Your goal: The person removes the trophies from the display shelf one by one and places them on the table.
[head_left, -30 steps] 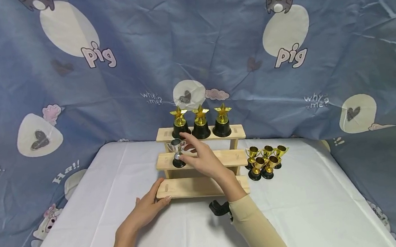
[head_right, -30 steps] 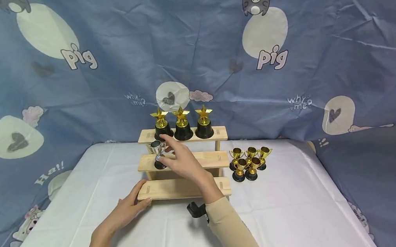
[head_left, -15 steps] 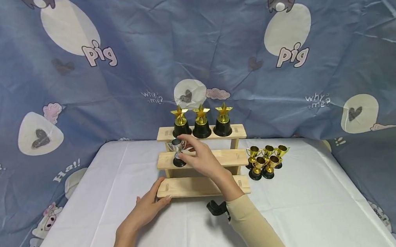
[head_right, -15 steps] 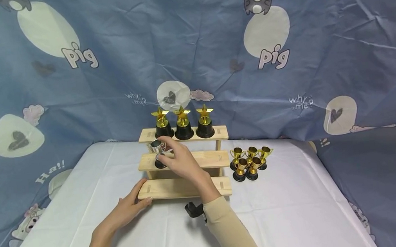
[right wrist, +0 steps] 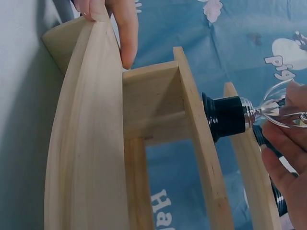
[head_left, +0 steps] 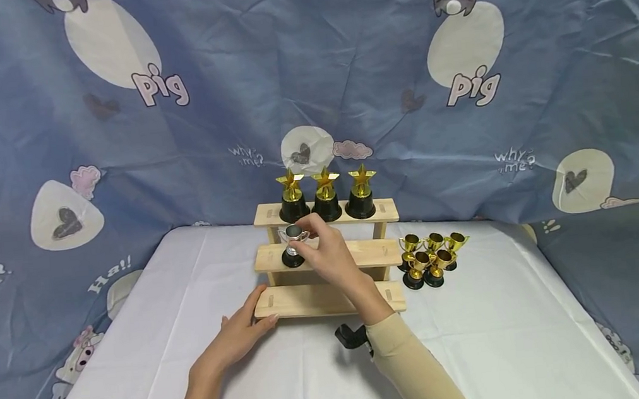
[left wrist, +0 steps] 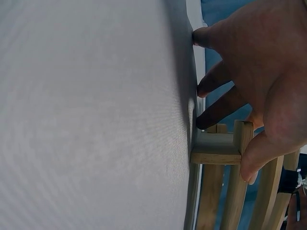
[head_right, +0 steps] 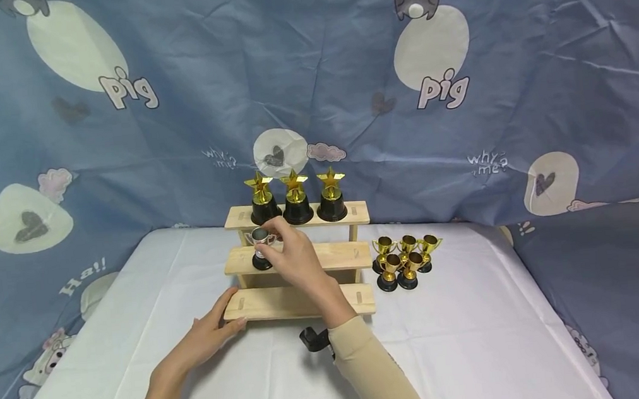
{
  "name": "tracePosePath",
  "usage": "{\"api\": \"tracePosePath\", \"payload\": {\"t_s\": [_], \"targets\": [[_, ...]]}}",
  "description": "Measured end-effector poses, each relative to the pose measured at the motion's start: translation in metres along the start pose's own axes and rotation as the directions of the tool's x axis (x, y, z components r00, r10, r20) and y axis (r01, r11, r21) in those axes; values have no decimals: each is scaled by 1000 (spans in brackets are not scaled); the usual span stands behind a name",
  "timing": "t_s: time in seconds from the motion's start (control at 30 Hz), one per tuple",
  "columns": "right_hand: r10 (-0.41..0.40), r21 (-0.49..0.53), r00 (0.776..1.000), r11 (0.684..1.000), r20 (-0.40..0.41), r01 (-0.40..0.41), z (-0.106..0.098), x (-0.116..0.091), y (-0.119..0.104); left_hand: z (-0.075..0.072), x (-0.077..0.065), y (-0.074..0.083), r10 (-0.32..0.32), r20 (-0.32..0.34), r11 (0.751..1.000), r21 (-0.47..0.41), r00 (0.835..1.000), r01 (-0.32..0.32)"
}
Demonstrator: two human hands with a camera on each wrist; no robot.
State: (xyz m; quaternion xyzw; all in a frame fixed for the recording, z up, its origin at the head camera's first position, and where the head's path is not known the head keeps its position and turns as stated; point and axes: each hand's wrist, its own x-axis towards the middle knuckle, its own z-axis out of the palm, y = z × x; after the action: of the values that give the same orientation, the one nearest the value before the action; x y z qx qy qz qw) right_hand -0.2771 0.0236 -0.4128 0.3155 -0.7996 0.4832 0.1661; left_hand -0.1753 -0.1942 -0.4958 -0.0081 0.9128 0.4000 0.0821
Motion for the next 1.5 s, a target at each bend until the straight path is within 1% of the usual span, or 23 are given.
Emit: {"api": "tracePosePath", "payload": {"t_s": [0.13, 0.3, 0.47, 0.7, 1.03, 1.17, 1.33, 1.5], "targets": [[4, 5, 1000, 1000, -4, -4, -6, 0, 0, -2, 1, 1, 1, -1, 1000, 2, 1000, -1], [0, 0, 1000, 1000, -7, 0, -12, -3, 1, -1, 3, 0, 5, 1, 1000, 11, 1000, -5], [-11, 26, 999, 1000, -37, 12, -17, -8, 4, 0, 1, 0, 5, 2, 1000, 19, 1000, -5], [10, 84, 997, 996, -71, -5, -25, -14, 5, -1, 0, 1, 2, 2, 1000, 10, 1000, -2], [-1, 78, 991, 997, -132, 11, -40, -18, 6, 0, 0, 1, 13, -1, 1000, -4, 1000, -13], [25, 69, 987, 997, -159, -14, -46, -22, 8, 0, 0, 0, 15, 2, 1000, -8, 1000, -15], [49, 74, 986, 997, -158, -37, -51, -28, 11, 1, 1, -1, 14, 6, 1000, -13, 1000, -14], [99, 106, 981, 991, -165, -82, -54, -35, 14, 0, 1, -2, 15, 9, 1000, -15, 1000, -15]]}}
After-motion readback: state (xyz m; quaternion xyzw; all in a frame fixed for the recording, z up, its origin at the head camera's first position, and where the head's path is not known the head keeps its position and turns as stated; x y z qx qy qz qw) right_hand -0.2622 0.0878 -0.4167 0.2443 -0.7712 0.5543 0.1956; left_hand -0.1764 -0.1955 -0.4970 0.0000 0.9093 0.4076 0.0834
